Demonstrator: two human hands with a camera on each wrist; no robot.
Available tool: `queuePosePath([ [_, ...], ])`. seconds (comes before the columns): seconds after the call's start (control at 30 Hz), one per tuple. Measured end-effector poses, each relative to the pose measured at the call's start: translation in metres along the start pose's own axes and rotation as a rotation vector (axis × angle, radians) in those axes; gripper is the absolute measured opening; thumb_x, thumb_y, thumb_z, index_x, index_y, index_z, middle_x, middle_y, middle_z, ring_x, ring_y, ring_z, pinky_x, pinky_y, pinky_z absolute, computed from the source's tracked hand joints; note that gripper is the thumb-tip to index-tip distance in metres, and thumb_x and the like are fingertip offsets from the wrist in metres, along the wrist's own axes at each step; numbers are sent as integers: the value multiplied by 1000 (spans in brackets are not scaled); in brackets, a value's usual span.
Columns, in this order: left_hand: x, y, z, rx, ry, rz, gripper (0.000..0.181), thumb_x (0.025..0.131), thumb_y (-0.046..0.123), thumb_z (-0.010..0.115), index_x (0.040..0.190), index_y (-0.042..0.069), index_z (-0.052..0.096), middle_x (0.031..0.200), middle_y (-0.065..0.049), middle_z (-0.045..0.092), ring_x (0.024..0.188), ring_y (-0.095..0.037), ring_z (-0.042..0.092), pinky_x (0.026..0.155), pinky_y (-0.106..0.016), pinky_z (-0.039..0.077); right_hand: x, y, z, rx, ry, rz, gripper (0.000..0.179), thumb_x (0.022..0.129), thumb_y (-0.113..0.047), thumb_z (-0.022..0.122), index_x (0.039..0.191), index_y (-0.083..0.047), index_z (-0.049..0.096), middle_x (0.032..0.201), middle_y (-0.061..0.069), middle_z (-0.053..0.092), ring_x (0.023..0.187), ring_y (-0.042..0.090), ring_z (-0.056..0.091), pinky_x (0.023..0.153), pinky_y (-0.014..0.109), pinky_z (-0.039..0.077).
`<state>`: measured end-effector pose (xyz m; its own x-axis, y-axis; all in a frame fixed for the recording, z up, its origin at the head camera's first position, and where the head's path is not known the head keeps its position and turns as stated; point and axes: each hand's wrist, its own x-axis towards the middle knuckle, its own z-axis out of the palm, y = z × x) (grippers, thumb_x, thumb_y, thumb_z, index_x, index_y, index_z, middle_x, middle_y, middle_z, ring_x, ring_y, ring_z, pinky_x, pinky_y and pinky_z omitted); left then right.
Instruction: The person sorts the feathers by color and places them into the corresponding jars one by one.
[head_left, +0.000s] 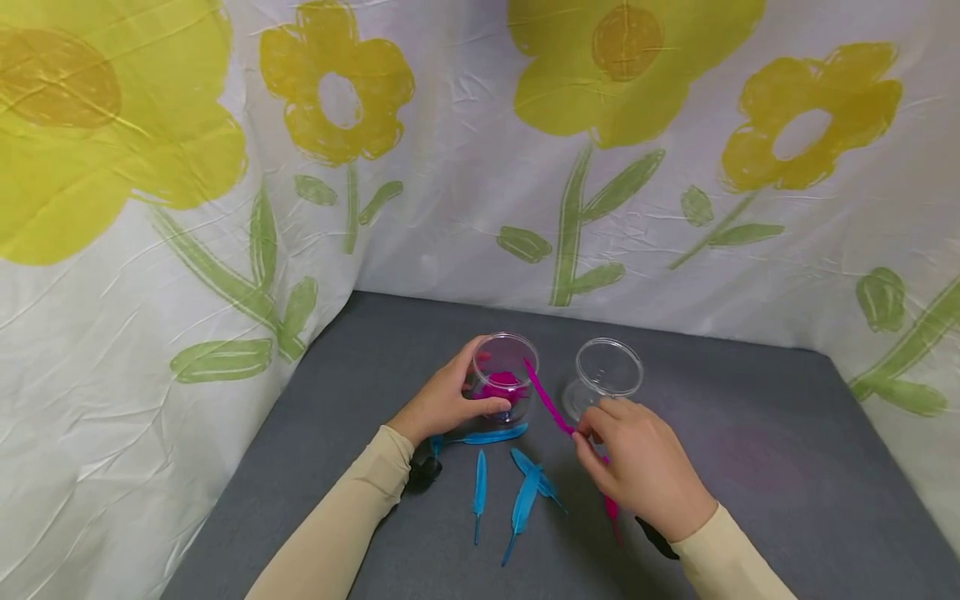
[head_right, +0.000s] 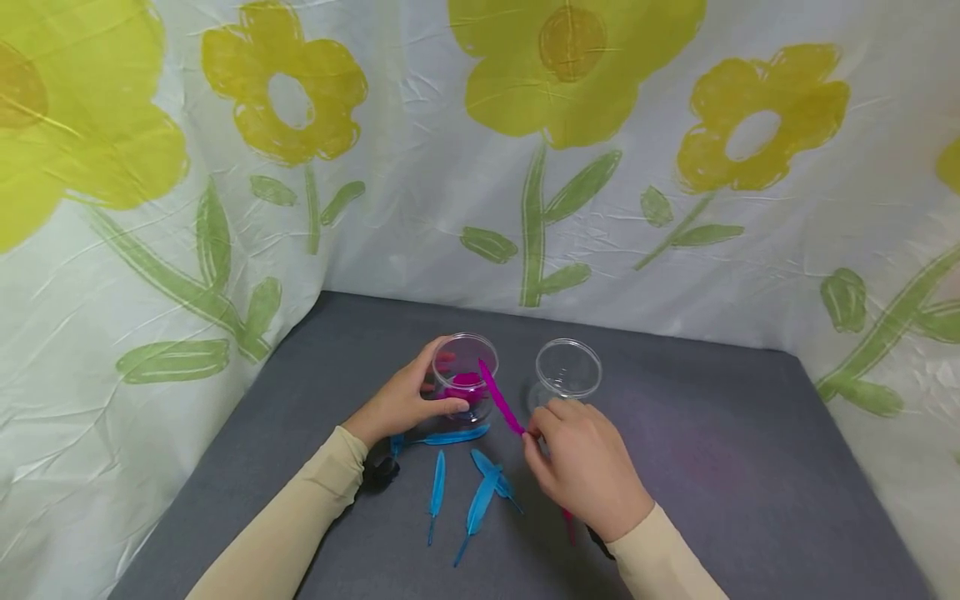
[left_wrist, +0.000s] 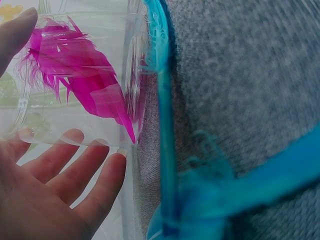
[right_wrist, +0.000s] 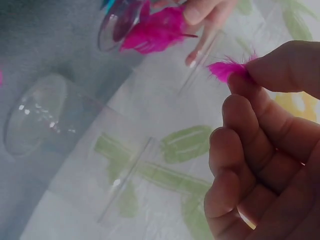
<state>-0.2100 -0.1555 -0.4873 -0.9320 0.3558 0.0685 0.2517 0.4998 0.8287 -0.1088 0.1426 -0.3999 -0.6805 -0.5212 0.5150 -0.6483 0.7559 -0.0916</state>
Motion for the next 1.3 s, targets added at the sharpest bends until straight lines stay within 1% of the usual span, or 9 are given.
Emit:
queuePosePath([
  [0.13, 0, -2, -1, 12, 6, 4, 102, 90, 55, 86, 169, 37, 25, 163, -5, 53, 133, -24, 60, 114, -47, 57, 16, 3, 0, -33, -13, -63, 21, 84, -9, 81, 77, -19, 64, 72, -11, 50, 67, 5, 43, 61, 25, 42],
  [0.23, 0, -3, -1, 16, 12, 7, 103, 89, 57, 86, 169, 38, 24, 163, -4, 53, 132, -23, 60, 113, -47, 57, 30, 8, -3, -54, -55, -102, 22, 82, -7, 82, 76, -18, 64, 71, -9, 53, 67, 7, 45, 61, 26, 44],
  [0.4, 0, -4, -1, 26, 5, 10, 104, 90, 58, 85, 170, 38, 22, 163, -6, 53, 130, -22, 61, 112, -46, 58, 50, 15, -9, -53, -131, -133, 25, 83, -7, 85, 75, -18, 64, 71, -9, 54, 67, 8, 48, 60, 26, 47],
  [0.57, 0, -3, 1, 17, -11, 12, 104, 90, 57, 85, 170, 37, 22, 163, -9, 52, 129, -22, 61, 111, -46, 58, 62, 17, -10, -43, -162, -146, 27, 84, -7, 82, 74, -18, 61, 72, -9, 53, 67, 8, 49, 61, 26, 48],
  [0.8, 1, 0, 2, 8, -16, 0, 102, 90, 56, 85, 169, 40, 23, 161, -5, 53, 131, -21, 60, 112, -45, 58, 62, 16, -5, -64, -149, -123, 25, 84, -8, 84, 75, -17, 63, 73, -7, 57, 70, 11, 52, 62, 28, 50],
  [0.97, 1, 1, 1, 13, -7, 10, 103, 90, 57, 85, 170, 38, 23, 161, -6, 52, 130, -22, 60, 112, -46, 58, 63, 18, -3, -83, -115, -123, 22, 85, -6, 82, 76, -14, 64, 72, -5, 56, 70, 12, 52, 63, 31, 51],
  [1.03, 0, 1, 0, 13, -3, 10, 104, 90, 57, 85, 170, 37, 23, 162, -7, 52, 131, -23, 60, 112, -47, 58, 64, 18, -3, -76, -119, -116, 22, 86, -6, 81, 77, -15, 63, 72, -5, 54, 70, 11, 50, 62, 30, 49],
  [1.17, -1, -1, -1, 11, 0, 8, 103, 89, 57, 86, 169, 36, 24, 161, -8, 52, 133, -25, 61, 112, -47, 58, 67, 17, -3, -29, -156, -87, 20, 90, -6, 76, 79, -15, 63, 73, -7, 51, 69, 9, 47, 60, 26, 45],
  [1.3, -1, -2, -2, 4, -2, 10, 102, 90, 56, 85, 169, 35, 24, 160, -10, 52, 133, -25, 61, 111, -48, 59, 72, 16, -3, 53, -227, -17, 17, 95, -11, 72, 81, -17, 64, 73, -9, 50, 69, 6, 47, 59, 23, 44],
])
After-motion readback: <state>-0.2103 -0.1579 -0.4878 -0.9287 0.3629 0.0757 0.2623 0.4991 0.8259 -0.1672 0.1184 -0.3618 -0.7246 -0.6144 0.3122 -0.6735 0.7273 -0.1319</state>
